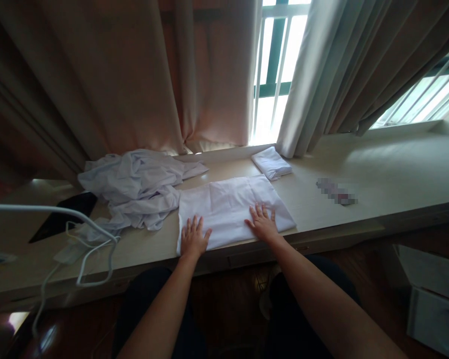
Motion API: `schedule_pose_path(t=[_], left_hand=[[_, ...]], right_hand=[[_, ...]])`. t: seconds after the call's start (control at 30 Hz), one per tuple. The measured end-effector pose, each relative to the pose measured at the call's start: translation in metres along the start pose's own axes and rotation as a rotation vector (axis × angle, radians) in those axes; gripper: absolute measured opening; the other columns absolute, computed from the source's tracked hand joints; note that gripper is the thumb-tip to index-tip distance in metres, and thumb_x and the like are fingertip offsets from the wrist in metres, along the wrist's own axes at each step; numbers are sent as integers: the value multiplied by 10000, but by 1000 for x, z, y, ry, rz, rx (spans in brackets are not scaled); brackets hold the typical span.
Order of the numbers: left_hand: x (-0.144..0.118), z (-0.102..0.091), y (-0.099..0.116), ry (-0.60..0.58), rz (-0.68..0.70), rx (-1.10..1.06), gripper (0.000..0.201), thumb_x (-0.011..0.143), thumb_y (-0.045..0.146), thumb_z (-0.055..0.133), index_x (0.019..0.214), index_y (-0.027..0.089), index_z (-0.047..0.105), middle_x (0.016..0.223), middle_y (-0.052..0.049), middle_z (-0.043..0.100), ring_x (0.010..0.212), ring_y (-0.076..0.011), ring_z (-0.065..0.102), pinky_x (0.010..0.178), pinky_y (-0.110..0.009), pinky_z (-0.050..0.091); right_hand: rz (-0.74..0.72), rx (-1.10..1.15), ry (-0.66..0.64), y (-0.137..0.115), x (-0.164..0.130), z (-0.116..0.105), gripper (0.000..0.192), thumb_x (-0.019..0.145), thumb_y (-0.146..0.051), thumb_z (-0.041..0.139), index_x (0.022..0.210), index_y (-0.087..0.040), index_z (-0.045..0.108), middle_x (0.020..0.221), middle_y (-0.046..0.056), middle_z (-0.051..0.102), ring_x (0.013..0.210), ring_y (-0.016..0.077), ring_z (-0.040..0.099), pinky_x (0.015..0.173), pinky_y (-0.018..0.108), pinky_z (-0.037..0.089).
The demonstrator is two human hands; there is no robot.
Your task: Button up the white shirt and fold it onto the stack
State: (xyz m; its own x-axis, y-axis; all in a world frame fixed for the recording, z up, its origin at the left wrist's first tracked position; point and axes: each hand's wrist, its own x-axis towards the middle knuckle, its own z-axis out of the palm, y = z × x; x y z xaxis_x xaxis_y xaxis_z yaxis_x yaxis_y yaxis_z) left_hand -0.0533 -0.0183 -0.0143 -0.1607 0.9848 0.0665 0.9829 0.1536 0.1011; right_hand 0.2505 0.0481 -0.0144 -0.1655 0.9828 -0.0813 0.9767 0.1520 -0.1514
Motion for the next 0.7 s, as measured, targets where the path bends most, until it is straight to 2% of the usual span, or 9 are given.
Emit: schedule_pose_path(t=[0.13, 0.27, 0.4, 0.57, 0.7], left_hand=[[-1, 2, -12, 12, -30, 0, 739, 968, 656, 241, 1610, 290, 211, 1697, -17, 109, 1573, -278, 81, 1263, -522, 141], [-2, 4, -16, 24, -22, -11, 759, 961, 676, 242, 1613, 289, 197, 1698, -19, 106, 1574, -274, 74, 1264, -518, 139], [-4, 4, -20, 30, -1, -7, 754, 962, 675, 234, 1612, 296, 194, 1698, -13, 105, 1575, -259, 79, 1265, -515, 130], [-11, 1, -32, 20, 8, 6, 773, 957, 685, 228, 1618, 288, 163, 1696, -16, 102, 1574, -254, 84, 1260, -532, 127], [-17, -2, -42, -37, -35, 16, 811, 955, 689, 206, 1623, 236, 133, 1695, -28, 80, 1575, -251, 70, 1260, -543, 118]], right_hand=[[94, -51, 16, 25, -2, 4, 787, 988, -675, 129, 1633, -228, 76, 1705, 98, -5, 1559, 309, -66, 1194, 617, -52], [132, -111, 90, 34, -7, 10, 817, 975, -700, 127, 1633, -218, 76, 1705, 97, -9, 1557, 325, -46, 1194, 614, -62], [182, -139, 111, 33, -15, 15, 862, 945, -749, 159, 1632, -231, 101, 1705, 95, 2, 1547, 383, -31, 1178, 651, -42], [256, -141, 87, 25, -38, 22, 877, 934, -762, 164, 1632, -235, 97, 1703, 94, -54, 1536, 427, -56, 1152, 699, 0], [262, -119, 59, 16, -62, 19, 868, 931, -765, 172, 1630, -251, 129, 1699, 103, -81, 1514, 492, -91, 1076, 800, -9]])
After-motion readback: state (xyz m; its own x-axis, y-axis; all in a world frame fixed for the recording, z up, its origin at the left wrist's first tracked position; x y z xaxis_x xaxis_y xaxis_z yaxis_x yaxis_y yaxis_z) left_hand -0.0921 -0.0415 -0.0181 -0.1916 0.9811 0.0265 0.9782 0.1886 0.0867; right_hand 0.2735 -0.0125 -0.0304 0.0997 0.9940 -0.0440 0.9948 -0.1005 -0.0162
